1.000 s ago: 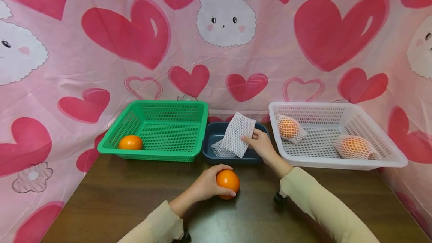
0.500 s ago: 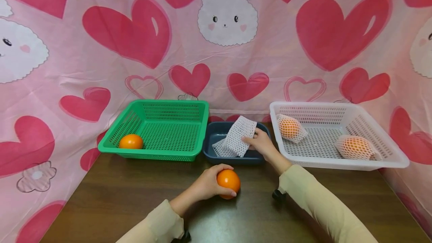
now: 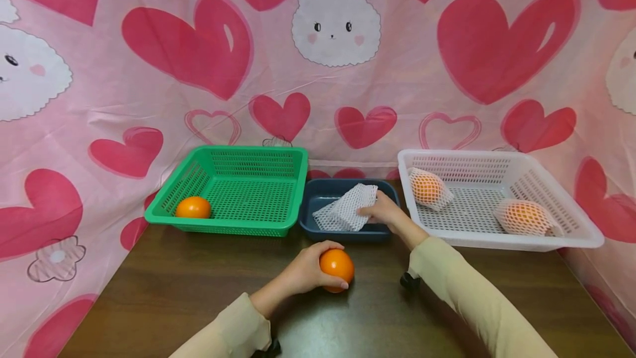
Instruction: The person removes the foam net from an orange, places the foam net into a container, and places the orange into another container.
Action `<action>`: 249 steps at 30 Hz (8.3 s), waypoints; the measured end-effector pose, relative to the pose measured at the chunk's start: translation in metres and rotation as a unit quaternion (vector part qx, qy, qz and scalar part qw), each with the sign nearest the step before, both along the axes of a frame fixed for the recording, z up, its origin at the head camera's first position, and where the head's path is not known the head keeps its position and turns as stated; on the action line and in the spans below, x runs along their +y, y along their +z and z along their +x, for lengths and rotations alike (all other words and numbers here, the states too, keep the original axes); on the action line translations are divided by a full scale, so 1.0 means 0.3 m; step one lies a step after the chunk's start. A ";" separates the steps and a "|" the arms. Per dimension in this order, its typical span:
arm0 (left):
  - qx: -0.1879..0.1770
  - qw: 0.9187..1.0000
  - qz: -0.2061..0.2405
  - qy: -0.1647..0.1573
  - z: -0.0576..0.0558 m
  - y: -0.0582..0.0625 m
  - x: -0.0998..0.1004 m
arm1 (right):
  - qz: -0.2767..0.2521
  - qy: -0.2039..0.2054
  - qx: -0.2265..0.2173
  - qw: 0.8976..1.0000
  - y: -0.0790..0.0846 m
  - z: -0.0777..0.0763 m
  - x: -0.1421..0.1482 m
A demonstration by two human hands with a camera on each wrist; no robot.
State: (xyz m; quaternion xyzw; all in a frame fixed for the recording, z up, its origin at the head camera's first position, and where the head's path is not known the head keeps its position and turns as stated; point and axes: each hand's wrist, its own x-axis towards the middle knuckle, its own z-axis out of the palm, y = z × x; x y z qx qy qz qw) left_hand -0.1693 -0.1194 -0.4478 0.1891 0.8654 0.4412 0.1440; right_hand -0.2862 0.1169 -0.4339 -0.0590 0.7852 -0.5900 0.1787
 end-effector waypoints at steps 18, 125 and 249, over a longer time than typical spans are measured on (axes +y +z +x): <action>0.015 1.000 -0.003 -0.004 0.000 -0.001 0.002 | 0.214 0.019 0.060 0.975 -0.024 -0.035 -0.034; 0.045 0.989 0.039 0.138 -0.025 0.321 -0.255 | 0.024 0.147 0.137 0.979 0.132 0.057 -0.150; 0.017 0.931 -0.281 0.230 -0.281 0.244 -0.602 | -0.288 0.039 -0.087 0.953 0.039 0.163 -0.425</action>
